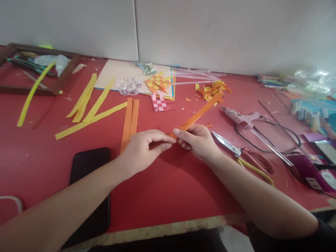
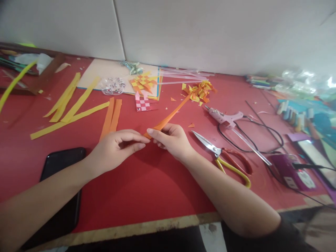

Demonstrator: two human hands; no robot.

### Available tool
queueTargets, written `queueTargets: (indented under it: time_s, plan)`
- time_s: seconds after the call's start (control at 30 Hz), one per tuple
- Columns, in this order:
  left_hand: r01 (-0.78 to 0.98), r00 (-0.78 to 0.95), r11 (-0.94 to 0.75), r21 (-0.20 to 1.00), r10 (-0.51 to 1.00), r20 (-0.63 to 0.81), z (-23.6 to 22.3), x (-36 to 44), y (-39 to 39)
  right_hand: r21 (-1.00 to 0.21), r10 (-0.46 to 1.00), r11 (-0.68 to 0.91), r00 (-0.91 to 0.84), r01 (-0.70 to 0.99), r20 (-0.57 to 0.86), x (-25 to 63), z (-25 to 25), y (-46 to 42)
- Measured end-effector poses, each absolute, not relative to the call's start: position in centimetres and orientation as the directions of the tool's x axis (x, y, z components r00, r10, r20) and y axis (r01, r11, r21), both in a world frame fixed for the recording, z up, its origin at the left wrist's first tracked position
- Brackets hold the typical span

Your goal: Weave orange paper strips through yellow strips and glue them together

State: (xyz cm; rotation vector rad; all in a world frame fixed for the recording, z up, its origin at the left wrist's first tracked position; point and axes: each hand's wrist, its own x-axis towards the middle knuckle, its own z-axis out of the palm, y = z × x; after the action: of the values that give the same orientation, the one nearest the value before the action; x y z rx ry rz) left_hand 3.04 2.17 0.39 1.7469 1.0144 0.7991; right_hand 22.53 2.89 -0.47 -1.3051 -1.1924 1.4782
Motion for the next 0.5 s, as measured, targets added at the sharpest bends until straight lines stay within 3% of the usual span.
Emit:
queueTargets:
  time_s: [0.3,0.5]
  plan:
    - [0.305,0.411,-0.215,0.928,0.908,0.075,0.4,3.1,1.9,-0.965,0.933,-0.191,-0.273,0.178,-0.235,24.6,0.4,4.2]
    - [0.314,0.407,-0.228,0.922,0.909,0.086,0.6,3.2,1.8,-0.972,0.94,-0.169,-0.271,0.161,-0.208,24.8,0.3,4.2]
